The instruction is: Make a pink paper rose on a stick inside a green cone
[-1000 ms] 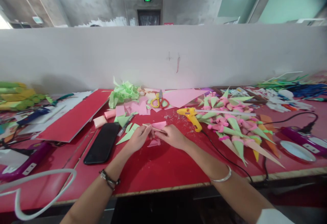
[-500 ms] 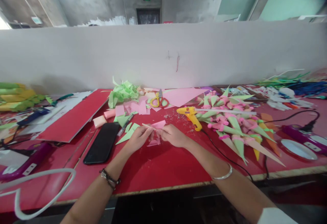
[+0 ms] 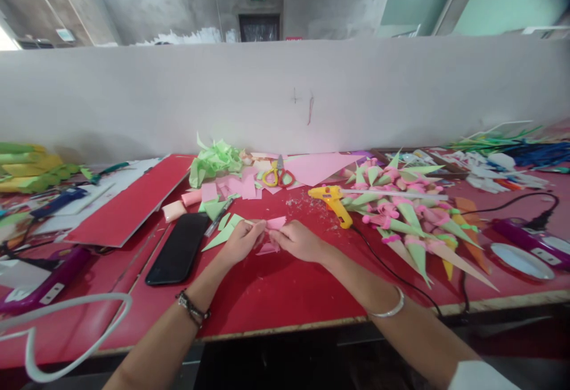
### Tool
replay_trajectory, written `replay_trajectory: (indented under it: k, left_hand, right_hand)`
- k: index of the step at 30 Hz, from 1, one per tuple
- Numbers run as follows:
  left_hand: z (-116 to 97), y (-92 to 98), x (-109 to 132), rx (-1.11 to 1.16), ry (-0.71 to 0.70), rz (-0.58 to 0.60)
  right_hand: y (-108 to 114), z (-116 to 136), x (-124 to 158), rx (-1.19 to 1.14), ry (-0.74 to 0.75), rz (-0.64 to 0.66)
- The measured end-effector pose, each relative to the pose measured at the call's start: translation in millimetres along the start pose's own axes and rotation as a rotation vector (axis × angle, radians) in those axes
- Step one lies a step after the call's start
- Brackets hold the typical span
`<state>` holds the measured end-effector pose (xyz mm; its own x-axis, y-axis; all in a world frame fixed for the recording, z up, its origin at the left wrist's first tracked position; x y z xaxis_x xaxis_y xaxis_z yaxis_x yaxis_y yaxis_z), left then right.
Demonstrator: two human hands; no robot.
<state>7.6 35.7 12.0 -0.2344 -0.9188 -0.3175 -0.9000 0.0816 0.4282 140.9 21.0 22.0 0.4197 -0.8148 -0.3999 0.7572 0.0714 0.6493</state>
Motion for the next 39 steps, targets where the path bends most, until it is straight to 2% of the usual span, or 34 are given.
replay_trajectory:
  k: [3, 7, 13, 16, 18, 21, 25, 27, 30, 34, 39]
  left_hand:
    - [1.3, -1.3, -2.2, 0.007, 0.026, -0.073]
    - [1.9, -2.7, -3.6, -0.038, 0.058, -0.134]
    - [1.4, -4.6, -3.3, 0.002, 0.122, -0.105]
    - [2.3, -5.5, -3.3, 0.040, 0.167, -0.101]
    - [3.2, -6.1, -3.7, 0.042, 0.184, -0.089]
    - [4.4, -4.4, -4.7, 0.018, 0.169, -0.109]
    - [-0.4, 1.4, -4.9, -0.019, -0.021, -0.143]
    - [-3.8, 4.9, -3.8, -0.024, -0.110, -0.158]
    - [-6.2, 8.6, -2.3, -0.061, -0.163, -0.159]
    - [-5.5, 9.6, -2.9, -0.128, -0.169, -0.124]
    - [-4.3, 10.9, -5.7, -0.171, -0.142, -0.146]
  right_hand:
    - [-3.0, 2.7, -1.0, 0.153, 0.079, -0.057]
    - [-4.8, 2.6, -1.8, 0.352, 0.115, -0.087]
    - [-6.1, 3.2, -0.2, 0.723, 0.398, -0.061]
    - [-5.4, 3.4, 0.4, 0.778, 0.428, -0.065]
    - [-4.5, 2.9, -0.1, 0.747, 0.380, -0.060]
    - [-1.1, 0.0, -1.6, 0.581, 0.198, -0.065]
    - [2.2, -2.7, -1.7, 0.103, 0.025, -0.019]
    - [2.5, -4.3, -0.9, -0.157, -0.040, 0.062]
    - [2.4, -7.3, 0.3, -0.423, -0.109, 0.189]
    - [3.0, -10.0, 0.3, -0.500, -0.128, 0.221]
    - [3.8, -5.6, -0.3, -0.281, -0.057, 0.089]
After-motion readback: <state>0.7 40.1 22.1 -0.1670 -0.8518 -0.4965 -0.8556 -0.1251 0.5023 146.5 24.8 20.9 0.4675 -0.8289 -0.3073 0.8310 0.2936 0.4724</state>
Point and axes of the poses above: each hand's wrist, its own x-axis away from the middle knuckle, its own y-axis out of the back of the hand, z = x × y, the point moved 3 cm from there along -x, towards the middle knuckle, and after that the axes turned 13 degrees about -z, right-handed, at the moved point
